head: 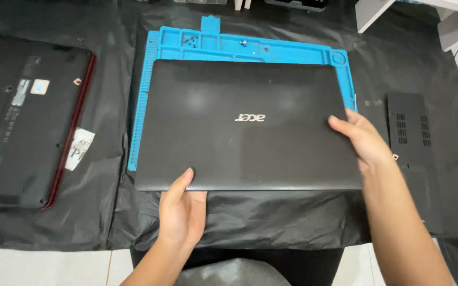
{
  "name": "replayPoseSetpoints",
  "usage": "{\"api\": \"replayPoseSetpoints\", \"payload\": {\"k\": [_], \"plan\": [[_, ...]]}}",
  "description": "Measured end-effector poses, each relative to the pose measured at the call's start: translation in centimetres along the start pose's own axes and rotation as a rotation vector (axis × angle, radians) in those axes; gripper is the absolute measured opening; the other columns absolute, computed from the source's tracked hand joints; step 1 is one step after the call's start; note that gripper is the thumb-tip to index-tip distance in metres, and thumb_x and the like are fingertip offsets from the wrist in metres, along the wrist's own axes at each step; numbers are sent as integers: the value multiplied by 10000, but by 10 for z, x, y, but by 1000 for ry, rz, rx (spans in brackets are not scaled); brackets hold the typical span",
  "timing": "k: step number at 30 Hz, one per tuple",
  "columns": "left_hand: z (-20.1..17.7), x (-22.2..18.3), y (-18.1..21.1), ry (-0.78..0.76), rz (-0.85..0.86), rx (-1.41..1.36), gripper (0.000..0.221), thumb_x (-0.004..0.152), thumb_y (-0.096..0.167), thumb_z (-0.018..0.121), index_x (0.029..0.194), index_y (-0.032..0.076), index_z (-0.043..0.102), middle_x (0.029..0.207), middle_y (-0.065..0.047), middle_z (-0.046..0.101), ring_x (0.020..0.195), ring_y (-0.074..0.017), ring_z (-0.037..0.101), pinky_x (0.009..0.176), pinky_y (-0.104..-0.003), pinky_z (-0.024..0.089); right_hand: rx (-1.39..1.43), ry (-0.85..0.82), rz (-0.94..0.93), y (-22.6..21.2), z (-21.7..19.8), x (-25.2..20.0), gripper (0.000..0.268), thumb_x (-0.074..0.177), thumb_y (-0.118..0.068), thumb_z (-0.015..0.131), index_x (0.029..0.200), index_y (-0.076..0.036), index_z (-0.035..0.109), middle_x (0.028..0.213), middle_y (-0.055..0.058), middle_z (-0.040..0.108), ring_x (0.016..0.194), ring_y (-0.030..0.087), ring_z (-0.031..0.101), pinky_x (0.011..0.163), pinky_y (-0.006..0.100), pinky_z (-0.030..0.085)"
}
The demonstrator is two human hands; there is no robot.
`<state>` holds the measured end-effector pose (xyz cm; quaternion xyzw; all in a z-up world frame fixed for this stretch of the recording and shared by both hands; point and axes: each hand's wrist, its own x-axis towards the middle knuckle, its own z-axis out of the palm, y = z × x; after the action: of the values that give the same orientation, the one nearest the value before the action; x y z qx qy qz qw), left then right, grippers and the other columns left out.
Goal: The person uses a screwdriver to remove screws from the bottom cover of an Acer laptop resting on a blue mat, then pries and lifts the cover off. They flip the laptop, detach and remove the keyboard, and continue unscrewing components on the exposed internals.
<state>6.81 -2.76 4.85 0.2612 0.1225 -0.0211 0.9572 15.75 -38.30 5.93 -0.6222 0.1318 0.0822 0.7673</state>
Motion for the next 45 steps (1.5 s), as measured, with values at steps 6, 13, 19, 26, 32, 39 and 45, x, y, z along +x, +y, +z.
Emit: {"api": "replayPoseSetpoints", "payload": {"k": [6,13,19,26,32,39,45], "plan": [[-1,6,1,74,-46,47,496,908,88,600,1391,22,507,1407,-91,601,1335,-256,551,1144,-482,392,-69,-57,-70,10,5,9,462,937,-70,664,1391,-5,613,1211,105,721,979,158,725,854,304,586],[5,14,3,88,-61,-25,420,935,115,594,1335,-5,552,1396,-125,611,1328,-284,556,1159,-484,385,-192,137,-199,16,5,11,378,962,-63,687,1335,2,681,1208,100,733,992,130,705,887,281,562],[-10,21,-6,29,-93,-37,440,885,77,597,1313,-17,560,1381,-112,626,1331,-273,556,1177,-454,369,-282,240,-442,27,-22,10,422,909,30,789,1325,40,713,1160,120,676,1011,152,586,902,305,453],[6,30,-7,-51,-111,-40,407,900,71,572,1295,-28,566,1377,-130,623,1322,-283,555,1176,-457,367,-344,246,-444,22,-8,3,519,787,88,809,1284,-8,693,1326,125,695,1168,196,680,1023,354,553],[-2,25,-13,8,-123,-103,401,897,62,561,1287,-28,554,1368,-146,627,1309,-288,571,1172,-452,396,-346,172,-545,26,-7,-2,504,798,88,821,1278,29,679,1433,163,639,1265,212,646,1078,343,541],[26,5,19,92,-197,60,439,921,195,534,1310,-6,508,1353,-169,612,1302,-334,564,1152,-504,401,-368,155,-557,31,-7,4,503,792,60,832,1266,63,665,1492,197,591,1235,213,653,1031,337,560],[21,-27,37,-13,-256,73,582,919,272,539,1384,-62,437,1500,-257,487,1422,-417,462,1168,-523,349,-459,194,-611,28,-5,2,452,789,31,854,1212,50,694,1446,189,623,1227,206,661,1022,329,556]]}}
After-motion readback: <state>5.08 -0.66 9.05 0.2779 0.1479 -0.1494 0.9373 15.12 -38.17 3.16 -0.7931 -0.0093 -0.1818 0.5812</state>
